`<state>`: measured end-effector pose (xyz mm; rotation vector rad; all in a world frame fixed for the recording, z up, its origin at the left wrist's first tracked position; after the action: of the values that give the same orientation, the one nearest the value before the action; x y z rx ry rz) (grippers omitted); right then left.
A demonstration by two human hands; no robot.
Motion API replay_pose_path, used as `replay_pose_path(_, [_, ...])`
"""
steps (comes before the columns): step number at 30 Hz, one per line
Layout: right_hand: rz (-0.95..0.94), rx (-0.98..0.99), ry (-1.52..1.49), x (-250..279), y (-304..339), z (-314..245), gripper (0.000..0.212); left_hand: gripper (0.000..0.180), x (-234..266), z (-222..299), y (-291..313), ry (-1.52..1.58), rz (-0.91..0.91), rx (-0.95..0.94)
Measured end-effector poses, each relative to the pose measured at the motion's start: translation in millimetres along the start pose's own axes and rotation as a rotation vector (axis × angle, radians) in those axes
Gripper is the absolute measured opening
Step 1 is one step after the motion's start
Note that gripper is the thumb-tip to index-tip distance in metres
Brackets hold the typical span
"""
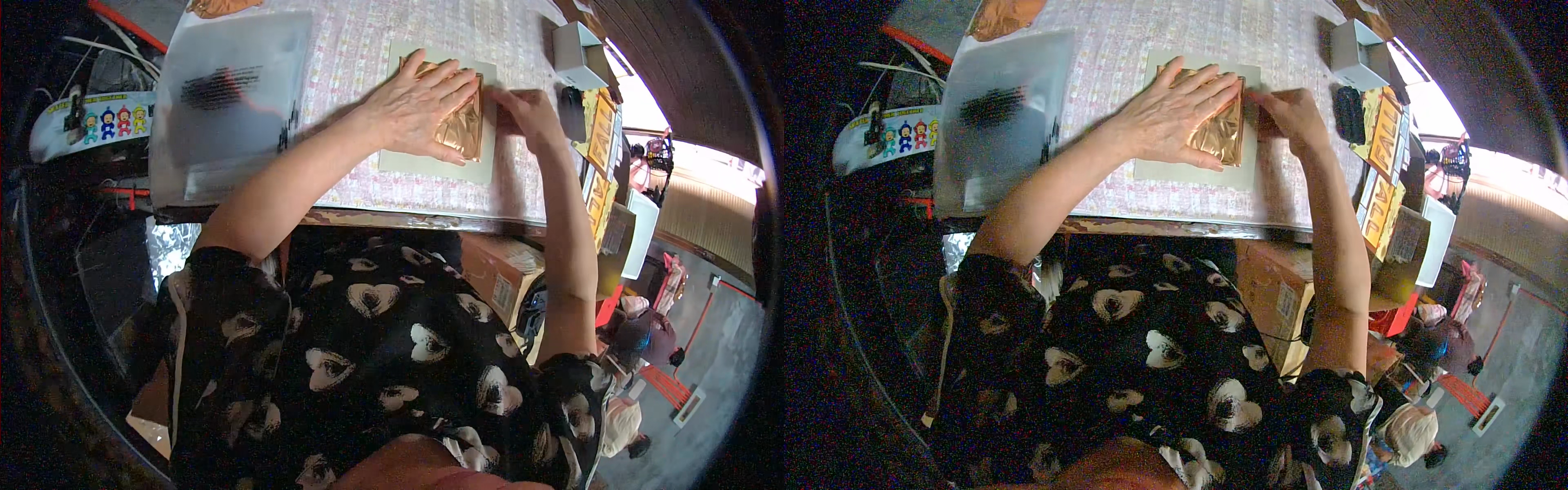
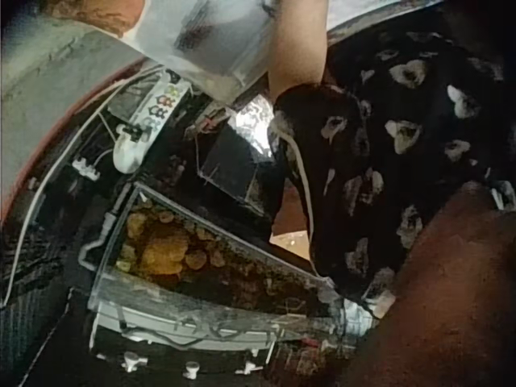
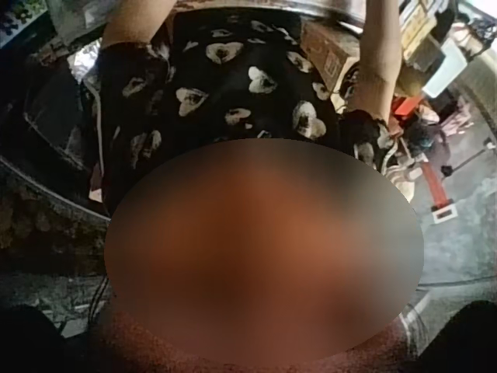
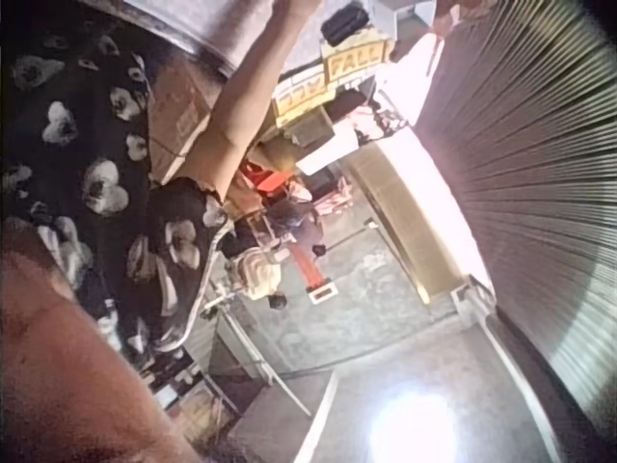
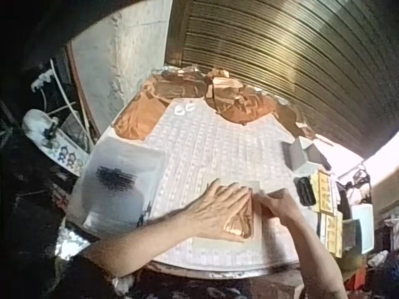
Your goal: Manually folding and inserting a gold foil product into a cardboard retail display package and plastic sleeve.
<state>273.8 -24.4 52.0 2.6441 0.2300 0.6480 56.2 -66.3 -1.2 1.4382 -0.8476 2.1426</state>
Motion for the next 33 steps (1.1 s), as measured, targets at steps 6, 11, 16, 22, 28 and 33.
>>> replay_pose_path(6, [-0.179,-0.162,-0.023,1.3,24.5,7.5,0.028,0.119,1.9,2.1,-2.3,0.048,0.014,-0.016])
replay_pose_path(11, [-0.218,-0.104,0.046,-1.5,18.4,18.9,0.019,0.118,4.0,2.1,-2.3,0.048,0.030,-0.022])
replay_pose_path(16, [-0.156,-0.052,-0.179,-12.7,23.8,27.3,0.012,0.120,4.0,1.5,-2.1,0.041,0.020,-0.020])
replay_pose_path(22, [-0.184,-0.020,-0.189,-6.7,22.9,40.9,0.015,0.100,19.3,-2.4,-6.1,0.223,0.056,-0.041])
replay_pose_path(28, [-0.188,0.022,-0.283,0.6,37.9,36.4,0.015,0.063,51.3,-33.7,-10.9,0.434,0.305,0.098])
replay_pose_path(33, [-0.140,0.019,-0.448,31.4,47.5,52.5,0.012,0.049,78.3,-44.3,-13.3,1.048,0.241,0.475])
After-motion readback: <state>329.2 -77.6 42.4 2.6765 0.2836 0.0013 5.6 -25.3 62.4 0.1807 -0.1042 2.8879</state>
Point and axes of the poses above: each hand's wrist, its own y-axis away from the middle knuckle, its own x-axis out of the back of the hand, z = x × y, the point moved 2 cm from there along -y, towards the middle knuckle, and after that the axes turned 3 degrees about y, right-handed, at the moved point
